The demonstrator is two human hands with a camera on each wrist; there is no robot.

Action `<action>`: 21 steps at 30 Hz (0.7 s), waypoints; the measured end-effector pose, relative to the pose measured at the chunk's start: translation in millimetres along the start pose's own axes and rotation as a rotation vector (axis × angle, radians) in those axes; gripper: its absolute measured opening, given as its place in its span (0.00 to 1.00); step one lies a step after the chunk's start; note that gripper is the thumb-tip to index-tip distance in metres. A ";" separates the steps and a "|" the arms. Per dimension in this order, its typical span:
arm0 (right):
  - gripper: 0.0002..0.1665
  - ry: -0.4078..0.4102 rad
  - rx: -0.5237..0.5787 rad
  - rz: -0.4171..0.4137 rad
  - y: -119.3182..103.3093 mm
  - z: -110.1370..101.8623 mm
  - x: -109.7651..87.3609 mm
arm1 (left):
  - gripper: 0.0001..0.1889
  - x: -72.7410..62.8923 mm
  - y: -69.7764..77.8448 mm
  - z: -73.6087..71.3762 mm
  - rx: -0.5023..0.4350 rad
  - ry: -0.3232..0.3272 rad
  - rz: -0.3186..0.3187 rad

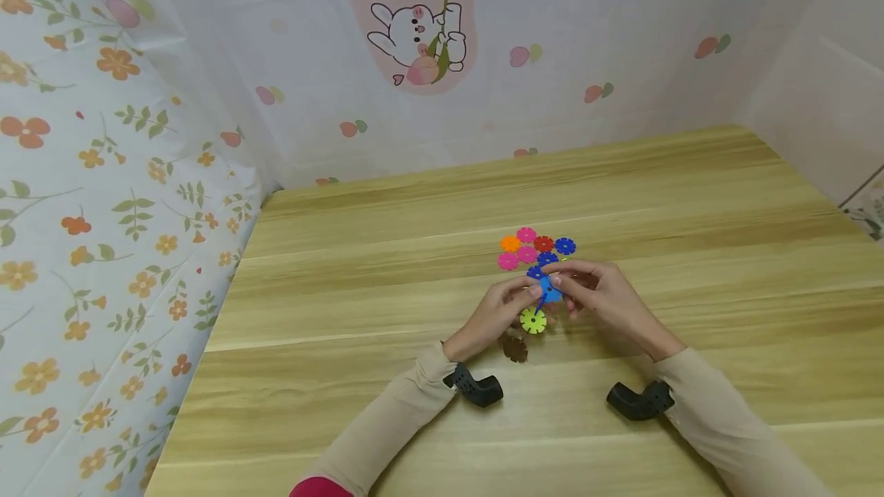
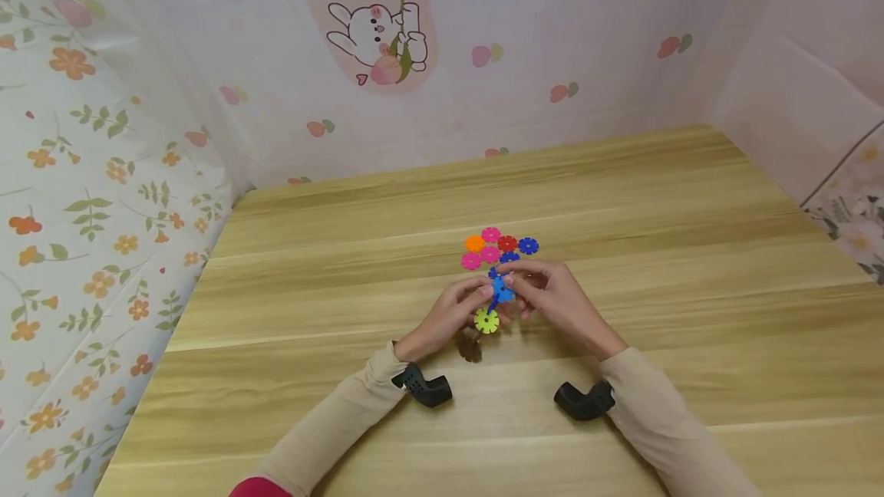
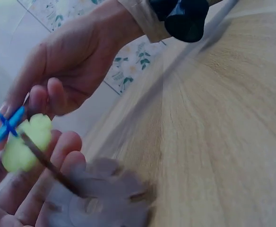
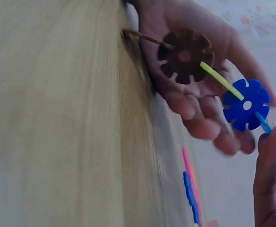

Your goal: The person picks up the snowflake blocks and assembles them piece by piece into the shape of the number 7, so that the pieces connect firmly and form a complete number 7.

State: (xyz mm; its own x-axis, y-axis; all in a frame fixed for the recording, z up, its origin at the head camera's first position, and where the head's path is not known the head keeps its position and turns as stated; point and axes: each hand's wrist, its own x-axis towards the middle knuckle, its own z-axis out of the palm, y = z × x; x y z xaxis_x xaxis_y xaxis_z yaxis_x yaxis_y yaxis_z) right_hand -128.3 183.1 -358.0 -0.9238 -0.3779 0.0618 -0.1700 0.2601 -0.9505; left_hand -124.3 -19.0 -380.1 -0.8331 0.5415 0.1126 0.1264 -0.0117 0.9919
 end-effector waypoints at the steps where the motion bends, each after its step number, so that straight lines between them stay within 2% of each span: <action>1: 0.20 -0.017 -0.012 -0.001 -1.7 1.0 2.6 | 0.14 1.0 -5.2 -1.0 0.001 0.011 0.017; 4: 0.21 -0.020 -0.067 -0.008 -5.5 0.6 10.2 | 0.13 5.4 -19.9 -2.8 -0.059 0.044 0.039; 7: 0.21 0.030 -0.198 -0.031 -5.4 -5.9 17.3 | 0.14 6.8 -21.1 -2.6 -0.128 0.086 0.025; 10: 0.18 0.079 -0.382 -0.052 0.5 -13.0 23.5 | 0.13 6.1 -16.9 -1.9 -0.127 0.140 0.005; 14: 0.13 0.072 -0.609 -0.098 13.5 -16.2 29.9 | 0.12 0.8 -1.7 -1.2 -0.066 0.211 -0.021; 17: 0.14 0.082 -0.715 -0.100 18.8 -17.3 30.9 | 0.13 -2.1 8.5 -0.2 -0.077 0.231 -0.024; 21: 0.17 0.122 -0.769 -0.030 19.8 -21.5 29.2 | 0.13 -2.8 10.1 0.0 -0.104 0.257 -0.017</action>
State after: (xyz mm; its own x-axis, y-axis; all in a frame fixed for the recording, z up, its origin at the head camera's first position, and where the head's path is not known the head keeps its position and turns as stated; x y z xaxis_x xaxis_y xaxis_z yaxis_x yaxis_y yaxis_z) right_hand -166.0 196.3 -368.5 -0.9389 -0.3051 0.1596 -0.3440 0.8116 -0.4723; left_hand -120.7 -20.6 -370.4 -0.9455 0.3117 0.0939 0.0665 -0.0974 0.9930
